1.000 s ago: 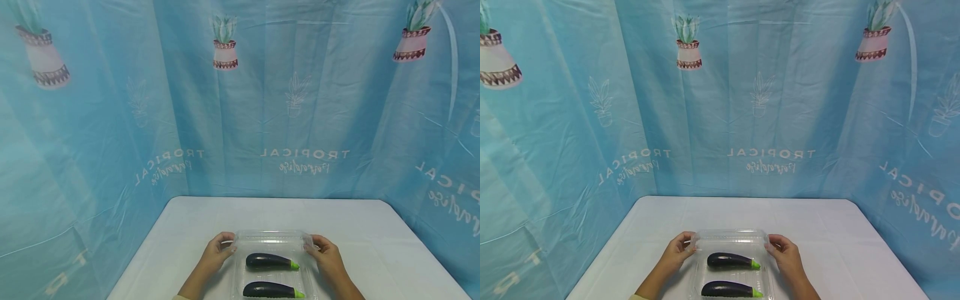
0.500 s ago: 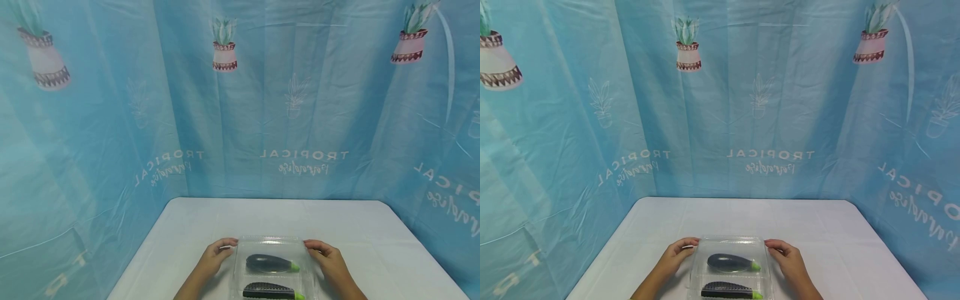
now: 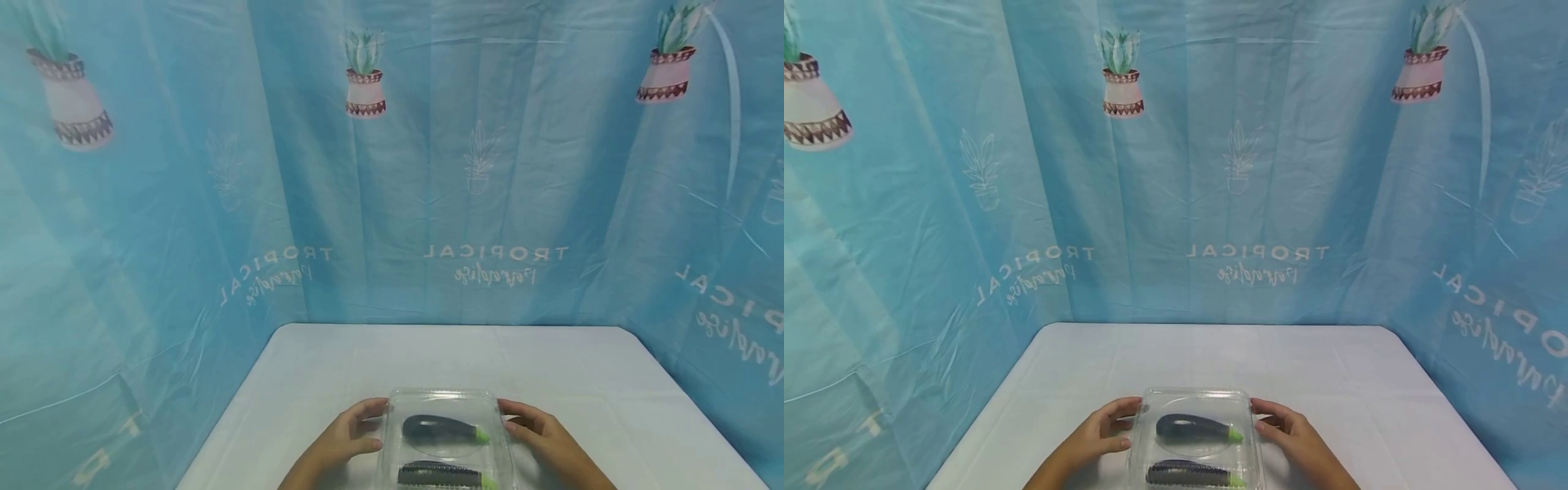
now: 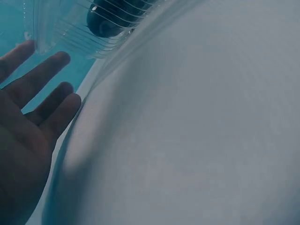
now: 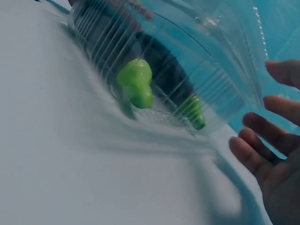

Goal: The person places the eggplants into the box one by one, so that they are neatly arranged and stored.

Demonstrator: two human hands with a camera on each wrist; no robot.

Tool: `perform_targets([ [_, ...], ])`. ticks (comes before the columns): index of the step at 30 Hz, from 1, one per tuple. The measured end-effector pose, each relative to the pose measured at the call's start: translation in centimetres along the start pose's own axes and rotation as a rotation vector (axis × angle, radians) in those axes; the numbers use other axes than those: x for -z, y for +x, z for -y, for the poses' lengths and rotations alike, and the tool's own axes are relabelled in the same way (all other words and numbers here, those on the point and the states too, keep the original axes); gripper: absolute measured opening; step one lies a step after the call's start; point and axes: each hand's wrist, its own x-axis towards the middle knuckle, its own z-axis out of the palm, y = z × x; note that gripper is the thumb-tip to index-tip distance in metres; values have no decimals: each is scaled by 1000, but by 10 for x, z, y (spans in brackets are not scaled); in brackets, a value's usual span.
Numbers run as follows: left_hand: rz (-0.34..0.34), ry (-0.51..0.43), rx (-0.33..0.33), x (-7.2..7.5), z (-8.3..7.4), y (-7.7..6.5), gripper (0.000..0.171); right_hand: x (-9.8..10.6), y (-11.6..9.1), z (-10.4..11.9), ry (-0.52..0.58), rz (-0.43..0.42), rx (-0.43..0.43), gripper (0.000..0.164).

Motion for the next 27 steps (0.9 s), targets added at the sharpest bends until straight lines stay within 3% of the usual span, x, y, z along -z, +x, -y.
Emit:
perform_targets([
  [7, 111, -6, 14, 5, -2, -6, 95, 15, -6, -2, 124, 364, 106, 69],
  [11, 176, -17, 17, 8, 1, -6, 107, 16, -10, 1, 166, 490, 134, 77],
  [14, 192, 8, 22, 8, 1, -6, 114, 16, -13, 3, 149, 536, 115, 81],
  [20, 199, 100, 77, 7, -6, -9, 122, 15, -18, 4, 157, 565, -17, 94],
  [23, 231, 67, 100, 8, -10, -11, 122, 13, -19, 5, 174, 567, -36, 98],
  [27, 304, -86, 127, 8, -15, -12, 122, 10, -18, 6, 160, 566, -19, 101],
])
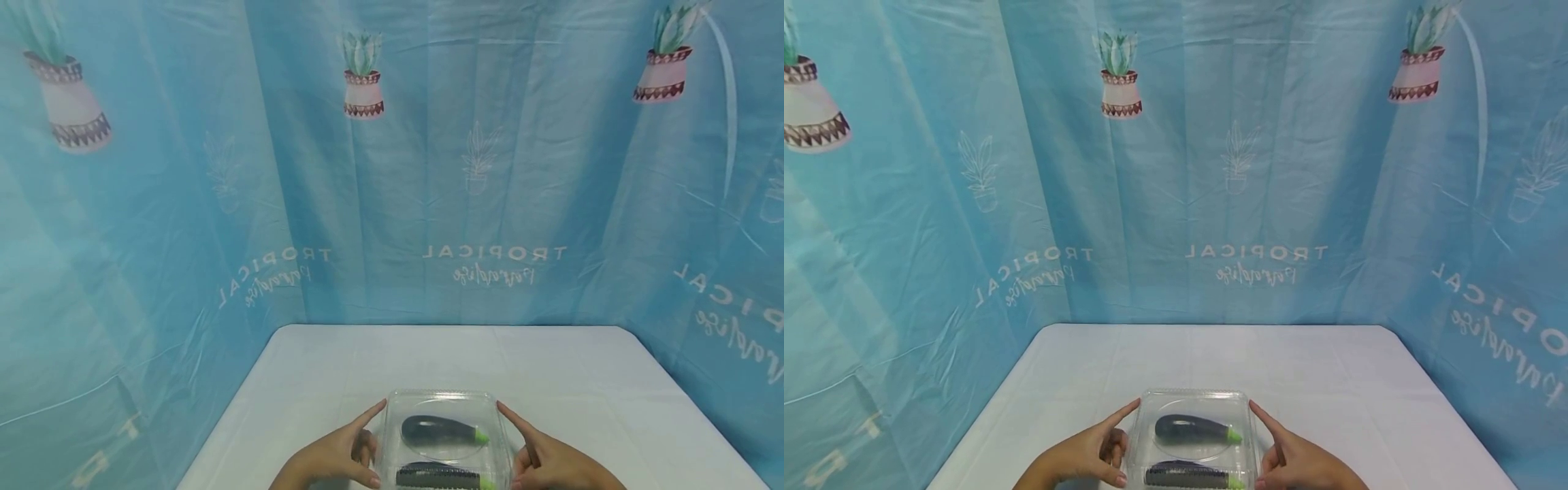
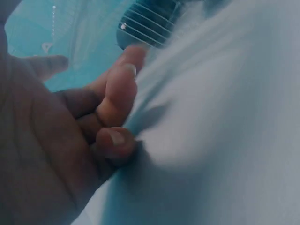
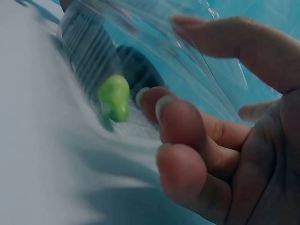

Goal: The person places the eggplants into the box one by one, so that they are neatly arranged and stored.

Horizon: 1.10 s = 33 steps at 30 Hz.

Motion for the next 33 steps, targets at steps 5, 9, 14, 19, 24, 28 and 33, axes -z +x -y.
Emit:
perform_targets([
  [5, 89, -155, 27, -7, -2, -1, 120, -6, 2, -1, 59, -15, 5, 104],
  [9, 101, -220, 30, -10, 1, -1, 118, -8, 2, -4, 148, -7, 21, 107],
  [14, 99, -264, 32, -12, 4, 0, 120, -9, 2, -6, 171, -11, 20, 107],
  [19, 117, -267, 33, -12, 5, 0, 119, -11, 0, -5, 208, 7, 14, 103],
  [24, 139, -290, 32, -13, 3, -1, 119, -13, -1, -3, 238, 19, 19, 102],
  [28, 132, -297, 47, -13, -1, 0, 122, -14, -1, -2, 252, 18, 25, 102],
  [33, 120, -313, 68, -15, -4, 1, 125, -15, -2, -3, 268, 24, 35, 101],
])
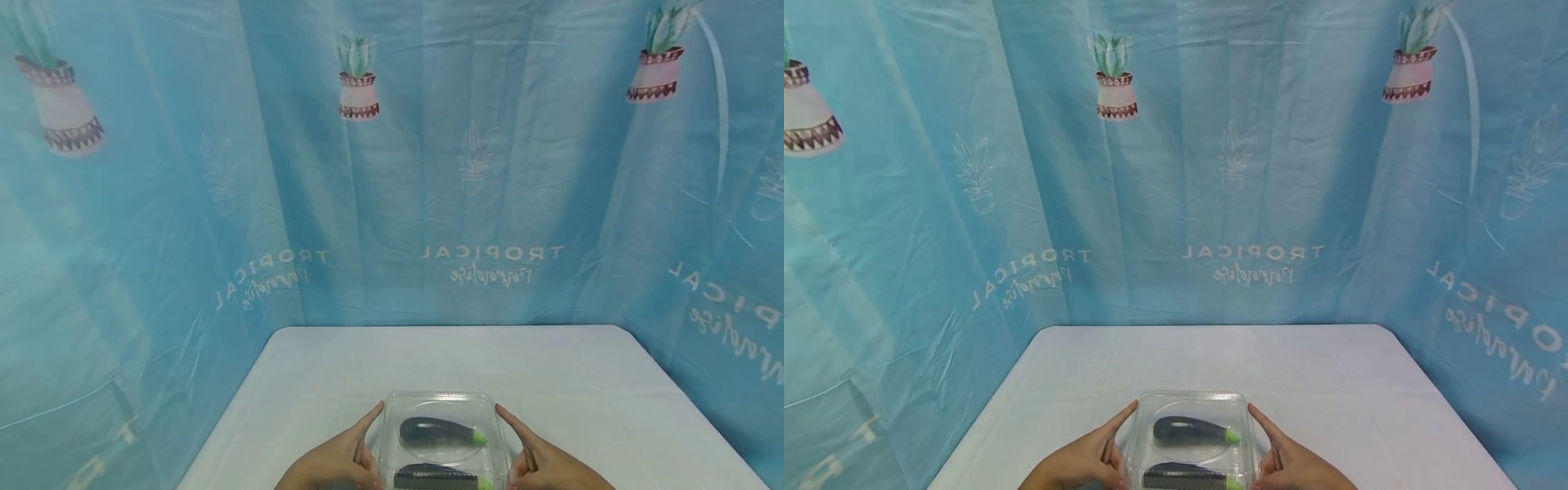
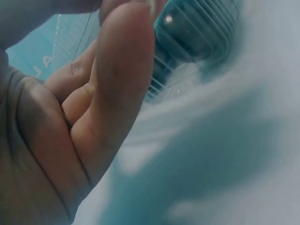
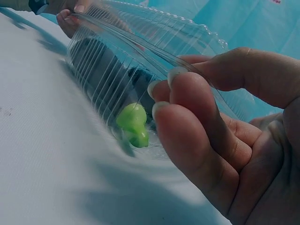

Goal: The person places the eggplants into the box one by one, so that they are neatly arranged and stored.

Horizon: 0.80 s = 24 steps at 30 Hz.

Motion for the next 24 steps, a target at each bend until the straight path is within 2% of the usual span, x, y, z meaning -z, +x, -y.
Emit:
perform_targets([
  [6, 18, -27, -14, -1, 1, -1, 126, 0, 1, -2, -10, 7, 13, 102],
  [15, -13, 1, 1, 1, 3, 1, 130, 0, 1, 0, -5, 3, 5, 105],
  [24, -17, 7, -20, 1, 6, 2, 131, 0, 0, 3, -22, -32, -21, 105],
])
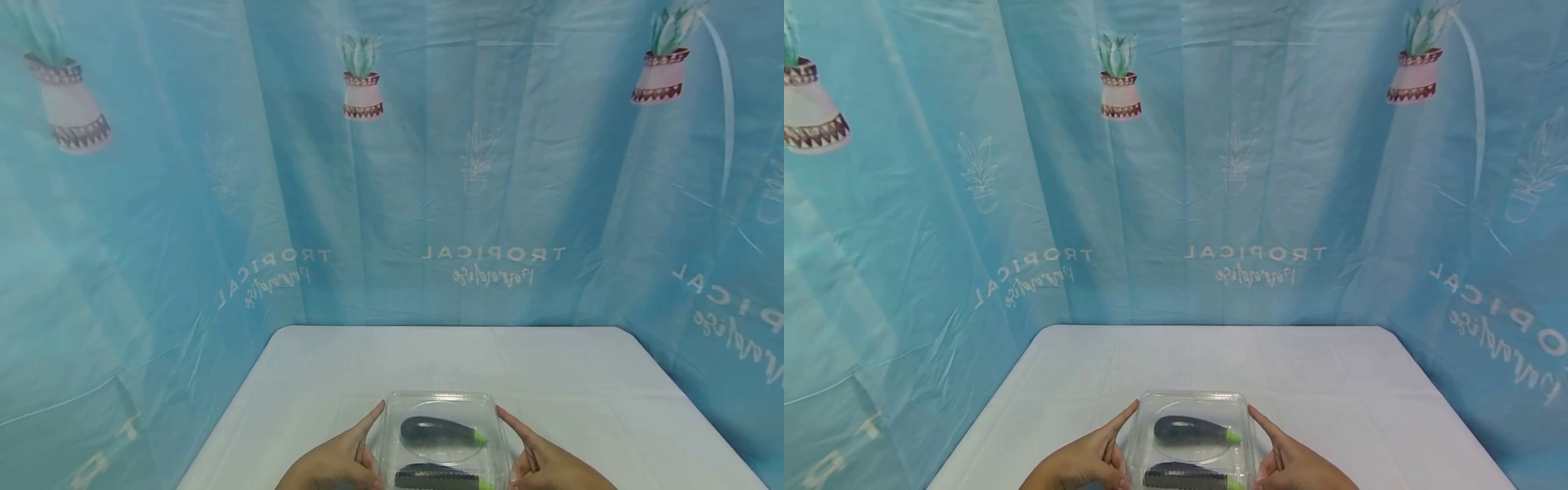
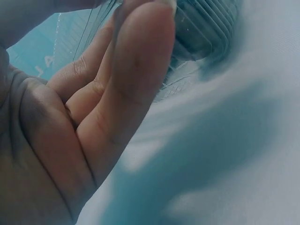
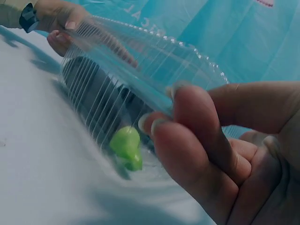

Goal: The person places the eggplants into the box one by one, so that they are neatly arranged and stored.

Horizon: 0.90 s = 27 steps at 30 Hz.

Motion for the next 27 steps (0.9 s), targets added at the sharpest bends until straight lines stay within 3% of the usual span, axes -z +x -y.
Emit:
perform_targets([
  [7, 23, -3, 3, 0, -4, -2, 129, 0, 2, -2, 55, 59, 24, 109],
  [13, -20, 49, 6, 0, -8, -4, 124, 1, 2, -2, 83, 64, 10, 103],
  [17, -19, 49, 18, 1, -7, -6, 119, 1, -1, -1, 40, 18, -2, 101],
  [21, 24, 33, 6, 5, -5, -8, 111, 0, -3, 0, -33, -39, -6, 103],
  [27, 40, 21, -16, 6, -4, -9, 112, -3, -2, 0, -92, -64, 0, 104],
])
